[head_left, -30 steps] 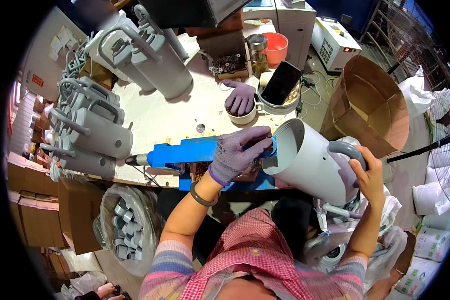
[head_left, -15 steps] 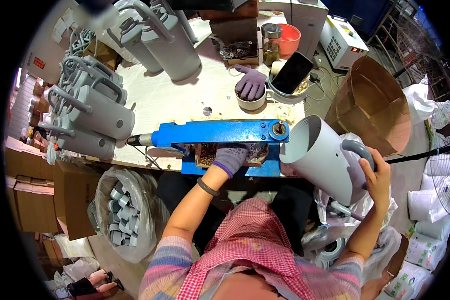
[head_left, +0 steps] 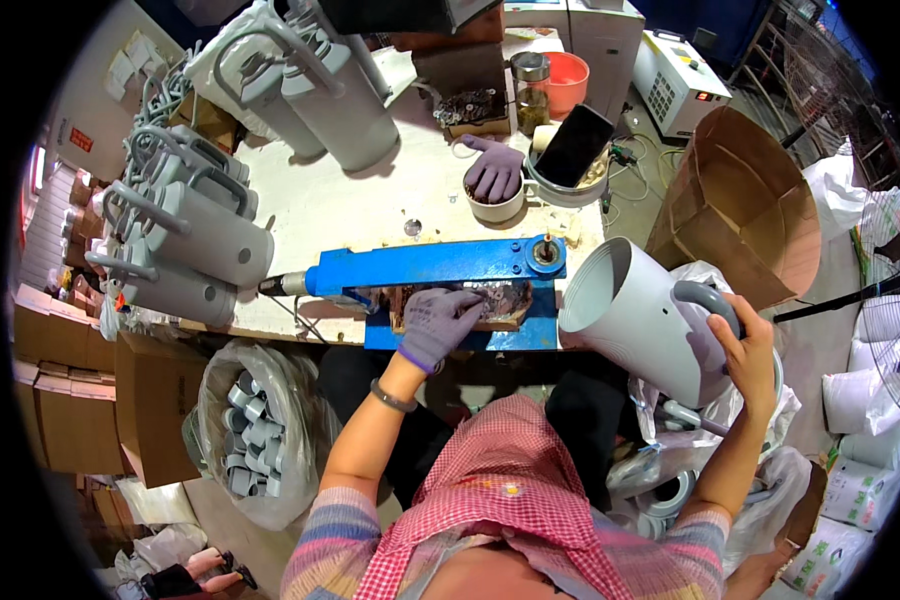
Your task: The person assembles gray plastic sprayers at a workbench. They pick up a sprayer body, insert a small metal component into the nozzle area, and attach a gray handle to the top. The person repeats this process for multiple units, placing the finished sprayers on the table.
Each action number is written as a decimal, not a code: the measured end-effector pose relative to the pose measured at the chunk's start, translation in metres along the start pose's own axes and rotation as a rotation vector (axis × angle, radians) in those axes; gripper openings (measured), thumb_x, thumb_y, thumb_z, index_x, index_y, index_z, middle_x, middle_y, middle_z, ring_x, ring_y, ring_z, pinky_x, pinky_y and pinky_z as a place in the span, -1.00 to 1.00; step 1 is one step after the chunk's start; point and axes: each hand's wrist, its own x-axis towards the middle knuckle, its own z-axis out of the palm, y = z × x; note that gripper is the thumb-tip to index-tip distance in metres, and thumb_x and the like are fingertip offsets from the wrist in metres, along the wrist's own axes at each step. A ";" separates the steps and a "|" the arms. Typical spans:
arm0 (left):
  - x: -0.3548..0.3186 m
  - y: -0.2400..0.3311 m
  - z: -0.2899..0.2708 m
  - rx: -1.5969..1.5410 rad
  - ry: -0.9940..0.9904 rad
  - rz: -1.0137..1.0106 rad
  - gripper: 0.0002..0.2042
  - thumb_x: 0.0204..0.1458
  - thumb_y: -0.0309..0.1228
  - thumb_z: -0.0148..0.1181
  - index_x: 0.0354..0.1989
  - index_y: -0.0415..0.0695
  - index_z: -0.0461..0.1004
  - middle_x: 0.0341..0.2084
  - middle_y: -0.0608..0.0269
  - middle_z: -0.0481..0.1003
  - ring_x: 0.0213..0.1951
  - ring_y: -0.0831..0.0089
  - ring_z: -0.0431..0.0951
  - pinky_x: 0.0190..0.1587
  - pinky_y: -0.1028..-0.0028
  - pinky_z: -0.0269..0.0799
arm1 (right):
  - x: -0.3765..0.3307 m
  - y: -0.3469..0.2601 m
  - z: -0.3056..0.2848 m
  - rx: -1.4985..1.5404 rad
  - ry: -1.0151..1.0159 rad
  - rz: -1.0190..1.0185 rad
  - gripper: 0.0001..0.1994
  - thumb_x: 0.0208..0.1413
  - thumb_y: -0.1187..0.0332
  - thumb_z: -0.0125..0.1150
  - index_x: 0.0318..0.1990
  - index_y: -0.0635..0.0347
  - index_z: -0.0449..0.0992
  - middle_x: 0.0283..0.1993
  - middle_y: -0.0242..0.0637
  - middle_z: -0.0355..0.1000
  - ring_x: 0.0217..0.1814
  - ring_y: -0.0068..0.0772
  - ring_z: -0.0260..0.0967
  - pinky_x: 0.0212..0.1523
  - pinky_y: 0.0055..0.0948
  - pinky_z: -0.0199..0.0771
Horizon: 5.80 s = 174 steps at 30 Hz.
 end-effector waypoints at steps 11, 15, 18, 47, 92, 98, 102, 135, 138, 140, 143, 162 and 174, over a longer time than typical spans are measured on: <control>0.066 0.087 -0.058 -0.319 0.314 0.432 -0.76 0.01 -0.44 0.29 -0.12 -0.17 0.60 -0.27 0.11 0.63 -0.34 0.19 0.65 -0.23 0.38 0.57 | 0.006 -0.007 -0.001 0.006 0.035 -0.016 -0.70 0.13 0.26 0.31 -0.12 0.31 0.53 -0.46 -0.24 0.44 -0.45 -0.46 0.33 -0.34 -0.48 0.37; 0.072 0.079 -0.047 -0.059 0.358 0.612 -0.75 -0.04 -0.47 0.27 -0.13 -0.11 0.59 -0.21 0.14 0.60 -0.20 0.18 0.63 -0.18 0.32 0.57 | 0.009 -0.008 -0.002 -0.007 0.044 -0.027 -0.71 0.13 0.25 0.30 -0.14 0.30 0.52 -0.49 -0.22 0.41 -0.49 -0.44 0.32 -0.38 -0.47 0.36; 0.074 0.086 -0.051 -0.113 0.332 0.616 -0.78 -0.05 -0.46 0.29 -0.18 -0.10 0.61 -0.20 0.14 0.59 -0.18 0.19 0.62 -0.15 0.32 0.56 | 0.014 -0.013 -0.006 -0.018 0.035 -0.043 -0.73 0.16 0.24 0.27 -0.16 0.29 0.51 -0.52 -0.21 0.38 -0.52 -0.43 0.28 -0.40 -0.45 0.34; 0.044 0.073 -0.041 -0.921 -0.008 -0.267 -0.54 0.27 -0.10 0.06 -0.28 -0.38 0.55 -0.51 0.26 0.55 -0.42 0.62 0.42 -0.34 0.51 0.40 | 0.133 -0.128 0.066 -0.411 -0.253 -0.408 -0.43 0.17 -0.12 0.13 -0.58 0.27 0.42 -0.67 0.05 0.32 -0.56 0.17 0.35 -0.51 -0.02 0.31; 0.061 0.060 0.005 -1.017 0.075 0.024 -0.73 0.29 -0.24 0.02 -0.09 -0.16 0.56 -0.46 0.14 0.60 -0.41 0.58 0.53 -0.33 0.41 0.48 | 0.113 -0.142 0.075 -0.687 -0.298 -0.309 -0.56 0.23 0.01 0.05 -0.03 0.24 0.52 -0.30 0.13 0.49 -0.21 0.20 0.40 -0.15 0.00 0.31; -0.012 0.041 -0.026 -0.923 0.079 0.267 0.02 -0.09 -0.07 0.44 0.45 -0.15 -0.08 0.17 0.02 0.24 0.12 0.27 0.34 0.17 0.32 0.32 | 0.126 -0.066 0.034 -0.613 -0.552 -0.238 -0.53 0.36 0.14 -0.15 0.22 0.32 0.37 0.14 0.02 0.42 0.15 0.02 0.36 0.12 -0.16 0.35; -0.082 0.025 0.007 -1.432 -0.343 -0.143 -0.43 0.02 -0.40 0.16 0.27 -0.11 0.23 -0.11 0.18 0.43 -0.19 0.40 0.52 -0.22 0.50 0.51 | 0.075 -0.072 0.061 -0.393 -0.487 -0.283 -0.54 0.34 0.14 -0.08 0.22 0.28 0.37 0.12 -0.06 0.42 0.12 -0.09 0.37 0.10 -0.24 0.35; -0.195 -0.012 -0.065 -1.180 -0.078 -0.562 -0.43 0.01 0.00 0.26 0.10 -0.12 0.40 -0.04 -0.01 0.49 -0.13 0.02 0.55 0.00 0.15 0.48 | -0.427 0.144 -0.053 0.550 0.419 0.731 -0.57 -0.10 0.26 0.48 -0.15 0.17 0.39 -0.34 -0.49 0.36 -0.35 -0.68 0.27 -0.31 -0.64 0.28; -0.193 -0.009 -0.066 -1.185 -0.082 -0.531 -0.44 0.01 -0.01 0.26 0.09 -0.12 0.41 -0.05 -0.01 0.50 -0.14 0.02 0.55 0.00 0.16 0.48 | -0.372 0.098 -0.038 0.616 0.342 0.595 -0.68 0.06 0.25 0.38 -0.14 0.12 0.38 -0.38 -0.54 0.31 -0.36 -0.74 0.20 -0.37 -0.68 0.21; -0.202 -0.009 -0.073 -1.188 -0.076 -0.523 -0.45 0.01 -0.02 0.27 0.09 -0.11 0.41 -0.05 -0.01 0.50 -0.14 0.02 0.55 0.00 0.16 0.48 | -0.309 0.041 -0.022 0.549 0.225 0.515 -0.60 0.09 0.19 0.37 -0.03 0.18 0.40 -0.28 -0.47 0.41 -0.27 -0.69 0.28 -0.23 -0.63 0.30; -0.223 -0.017 -0.085 -1.180 -0.051 -0.531 -0.46 0.00 -0.03 0.27 0.08 -0.11 0.43 -0.06 0.00 0.51 -0.15 0.02 0.56 0.00 0.16 0.49 | -0.230 -0.025 0.033 0.709 0.318 0.159 -0.38 -0.02 0.06 0.46 0.11 0.25 0.42 -0.12 -0.35 0.42 -0.14 -0.55 0.32 -0.07 -0.52 0.33; -0.318 -0.081 -0.170 -0.979 0.187 -0.617 -0.54 0.00 -0.11 0.28 0.03 -0.09 0.49 -0.12 0.00 0.55 -0.19 0.04 0.59 -0.02 0.18 0.50 | -0.140 -0.129 0.170 0.535 0.088 -0.474 -0.40 -0.10 0.02 0.41 -0.11 0.46 0.49 -0.21 -0.25 0.37 -0.26 -0.31 0.24 -0.23 -0.38 0.31; -0.384 -0.042 -0.314 -0.492 0.888 -0.389 -0.59 0.00 -0.16 0.28 0.01 -0.07 0.54 -0.16 0.01 0.58 -0.22 0.06 0.61 -0.02 0.19 0.52 | -0.063 -0.203 0.272 1.351 -0.811 0.054 -0.19 0.31 -0.31 -0.44 0.52 0.04 -0.24 0.59 -0.26 -0.36 0.60 -0.28 -0.40 0.51 -0.26 -0.41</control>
